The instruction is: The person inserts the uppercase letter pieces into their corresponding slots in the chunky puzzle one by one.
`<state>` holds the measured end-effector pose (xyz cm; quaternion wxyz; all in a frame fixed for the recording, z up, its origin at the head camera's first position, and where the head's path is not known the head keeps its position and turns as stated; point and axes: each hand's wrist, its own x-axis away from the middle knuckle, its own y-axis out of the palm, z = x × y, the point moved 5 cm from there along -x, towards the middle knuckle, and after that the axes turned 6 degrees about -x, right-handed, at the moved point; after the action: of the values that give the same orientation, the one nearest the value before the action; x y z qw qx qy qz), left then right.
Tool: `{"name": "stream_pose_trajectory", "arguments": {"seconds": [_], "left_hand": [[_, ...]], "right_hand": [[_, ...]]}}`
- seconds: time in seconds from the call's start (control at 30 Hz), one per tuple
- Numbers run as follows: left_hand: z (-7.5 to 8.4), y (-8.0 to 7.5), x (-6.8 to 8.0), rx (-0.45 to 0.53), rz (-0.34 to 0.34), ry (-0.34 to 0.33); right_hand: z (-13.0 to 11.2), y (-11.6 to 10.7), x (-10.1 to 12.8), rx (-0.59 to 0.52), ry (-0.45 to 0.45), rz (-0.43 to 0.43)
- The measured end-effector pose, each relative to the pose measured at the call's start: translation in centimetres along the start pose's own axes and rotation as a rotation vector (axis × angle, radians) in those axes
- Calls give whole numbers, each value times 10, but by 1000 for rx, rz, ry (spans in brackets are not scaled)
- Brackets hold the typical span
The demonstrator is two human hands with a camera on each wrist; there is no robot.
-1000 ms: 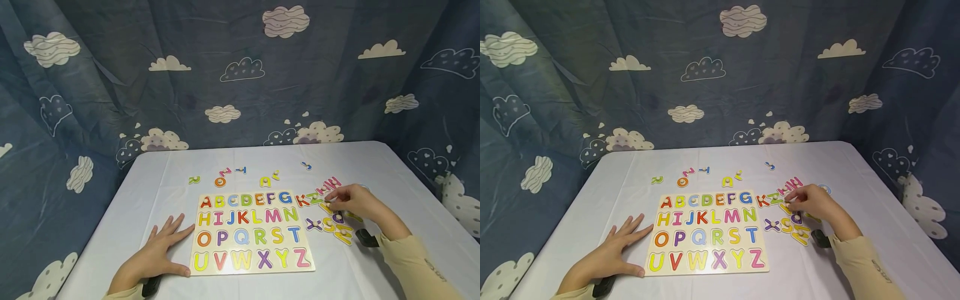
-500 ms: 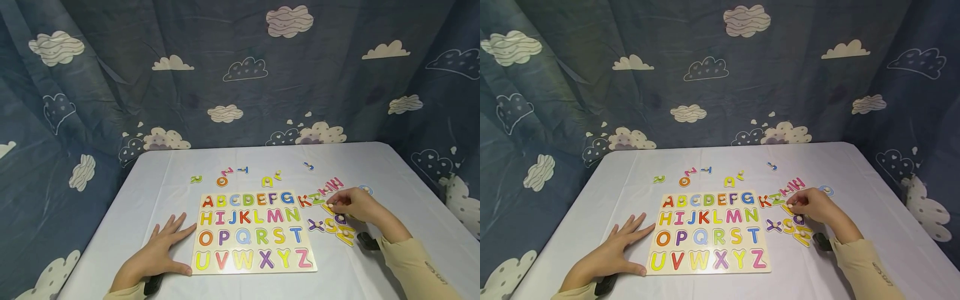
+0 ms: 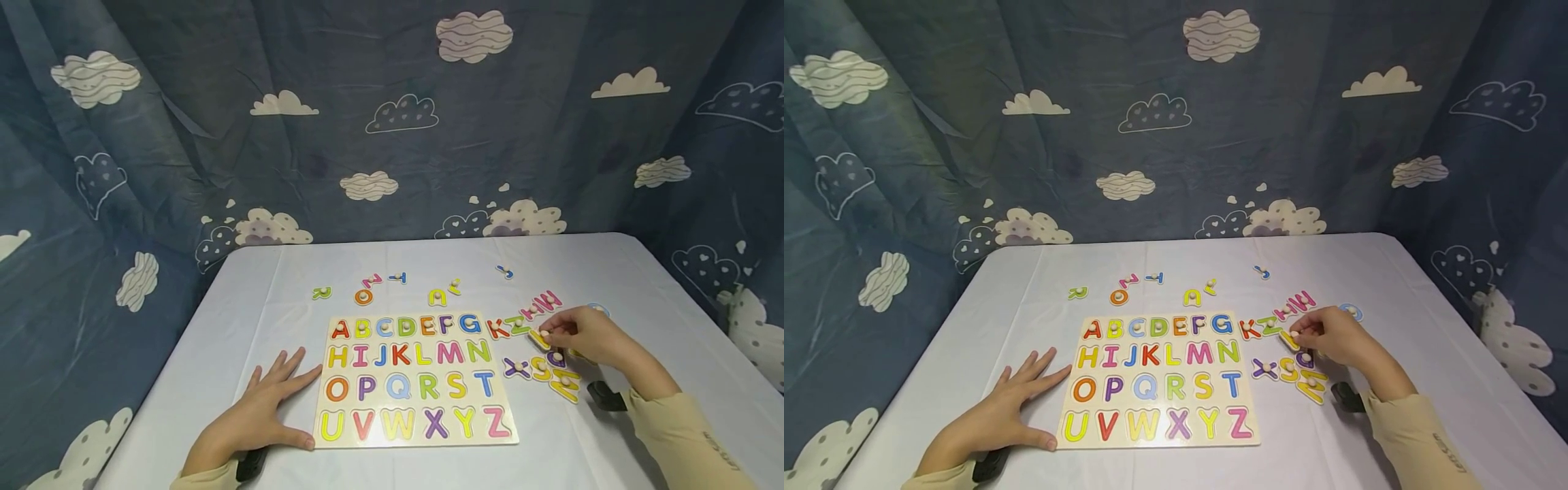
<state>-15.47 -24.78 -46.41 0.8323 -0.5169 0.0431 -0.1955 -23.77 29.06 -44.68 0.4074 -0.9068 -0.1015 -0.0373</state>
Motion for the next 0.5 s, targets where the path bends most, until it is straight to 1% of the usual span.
{"name": "stream_pose_trajectory", "arguments": {"seconds": [0.23,0.37,0.5], "left_hand": [[1,-2,3,7,6,2],[0,-2,4,2,4,5],[0,-1,2,0,-3,6]], "right_hand": [[-15,-5,1,14,-20,38],[-31,-2,0,6,-49,47],[-49,4,-2,-25,-89,40]]}}
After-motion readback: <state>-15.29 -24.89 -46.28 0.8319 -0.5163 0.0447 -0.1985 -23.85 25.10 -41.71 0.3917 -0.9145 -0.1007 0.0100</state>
